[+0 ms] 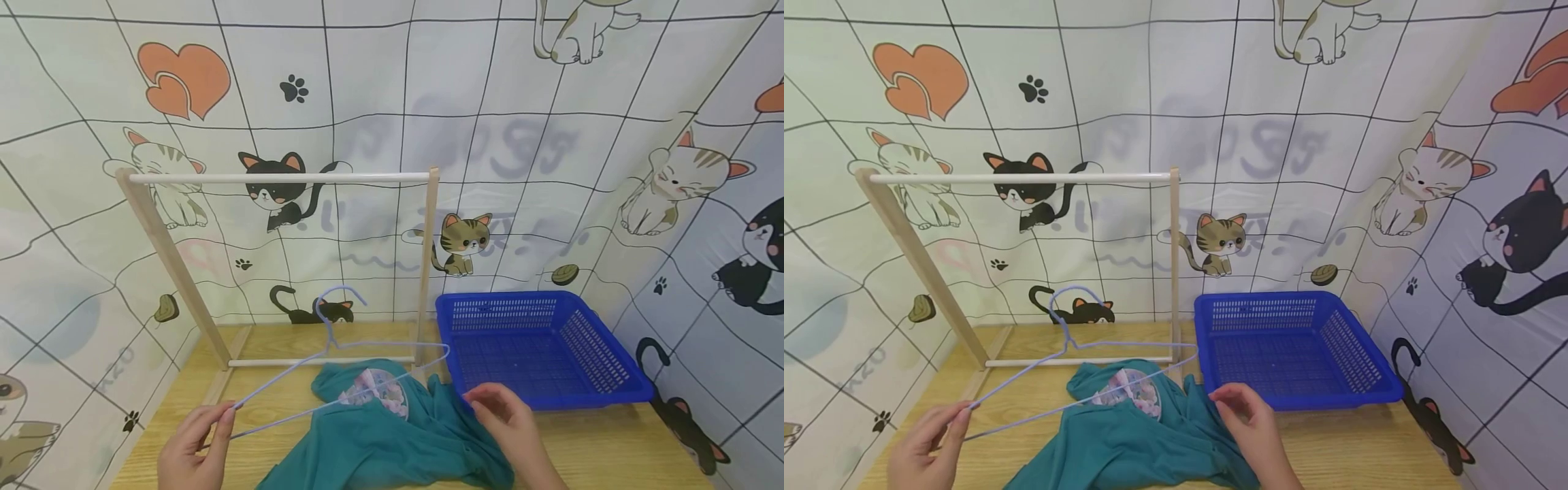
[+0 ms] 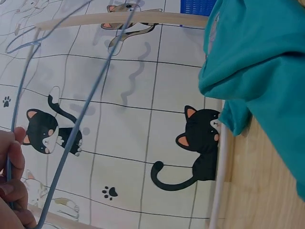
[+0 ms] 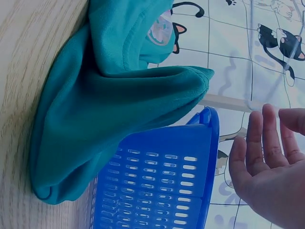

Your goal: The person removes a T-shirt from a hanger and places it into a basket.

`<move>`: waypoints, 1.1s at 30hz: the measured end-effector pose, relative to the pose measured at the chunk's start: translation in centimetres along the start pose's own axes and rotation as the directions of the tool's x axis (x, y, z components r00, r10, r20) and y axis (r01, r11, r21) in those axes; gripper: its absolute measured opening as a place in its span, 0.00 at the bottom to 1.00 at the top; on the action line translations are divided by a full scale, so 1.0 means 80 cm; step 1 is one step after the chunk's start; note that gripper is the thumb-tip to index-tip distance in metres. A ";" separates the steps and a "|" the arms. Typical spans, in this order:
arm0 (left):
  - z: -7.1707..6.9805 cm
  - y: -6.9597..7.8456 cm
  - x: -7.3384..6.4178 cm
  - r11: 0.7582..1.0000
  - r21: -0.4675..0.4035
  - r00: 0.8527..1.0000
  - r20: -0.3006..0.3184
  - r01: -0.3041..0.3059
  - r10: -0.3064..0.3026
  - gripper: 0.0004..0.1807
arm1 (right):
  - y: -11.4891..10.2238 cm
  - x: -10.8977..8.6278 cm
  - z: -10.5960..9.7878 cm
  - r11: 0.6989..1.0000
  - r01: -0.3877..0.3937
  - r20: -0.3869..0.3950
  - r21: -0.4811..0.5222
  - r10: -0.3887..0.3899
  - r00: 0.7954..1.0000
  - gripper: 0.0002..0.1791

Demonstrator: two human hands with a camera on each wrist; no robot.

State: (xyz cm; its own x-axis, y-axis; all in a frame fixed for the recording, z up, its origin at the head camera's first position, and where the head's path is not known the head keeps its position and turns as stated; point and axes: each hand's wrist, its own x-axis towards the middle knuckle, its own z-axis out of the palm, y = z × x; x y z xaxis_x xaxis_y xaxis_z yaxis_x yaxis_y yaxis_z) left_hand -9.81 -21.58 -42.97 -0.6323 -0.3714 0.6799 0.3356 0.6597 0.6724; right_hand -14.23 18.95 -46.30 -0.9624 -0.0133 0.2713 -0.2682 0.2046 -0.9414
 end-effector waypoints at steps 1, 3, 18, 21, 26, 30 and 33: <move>-0.002 0.001 0.000 1.000 0.022 1.000 -0.008 -0.004 0.004 0.08 | 0.000 0.000 0.000 1.000 -0.004 0.001 0.000 0.004 1.000 0.09; -0.007 0.003 0.001 0.998 0.049 0.999 -0.018 -0.027 0.028 0.08 | 0.000 0.000 0.000 1.000 -0.009 -0.002 0.008 0.009 1.000 0.09; -0.030 0.024 0.009 0.983 0.183 0.999 -0.034 0.036 -0.030 0.03 | 0.003 0.003 -0.001 1.000 -0.020 -0.031 0.008 0.021 0.999 0.08; -0.030 0.031 0.013 0.980 0.166 0.991 -0.091 0.113 -0.098 0.03 | 0.000 0.006 -0.001 1.000 -0.013 -0.027 -0.017 0.012 1.000 0.08; -0.033 0.033 0.019 0.976 0.193 0.989 -0.129 0.096 -0.072 0.04 | -0.004 0.017 0.000 0.997 0.031 -0.023 -0.073 -0.032 0.999 0.05; -0.033 0.033 0.022 0.971 0.218 0.989 -0.131 0.100 -0.073 0.05 | -0.008 0.025 0.001 0.988 0.069 -0.011 -0.136 -0.071 0.997 0.04; -0.033 0.036 0.024 0.966 0.224 0.986 -0.137 0.125 -0.096 0.05 | -0.012 0.031 0.002 0.983 0.073 0.009 -0.167 -0.073 0.997 0.04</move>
State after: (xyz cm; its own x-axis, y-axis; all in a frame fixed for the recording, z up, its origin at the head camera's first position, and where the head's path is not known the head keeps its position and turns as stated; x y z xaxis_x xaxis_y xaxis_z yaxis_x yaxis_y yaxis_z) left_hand -8.25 -22.11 -38.95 -0.5599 -0.5188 0.6460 0.0886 0.7377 0.6693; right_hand -16.37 18.53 -44.74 -0.9408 -0.0370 0.3370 -0.3267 0.3641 -0.8722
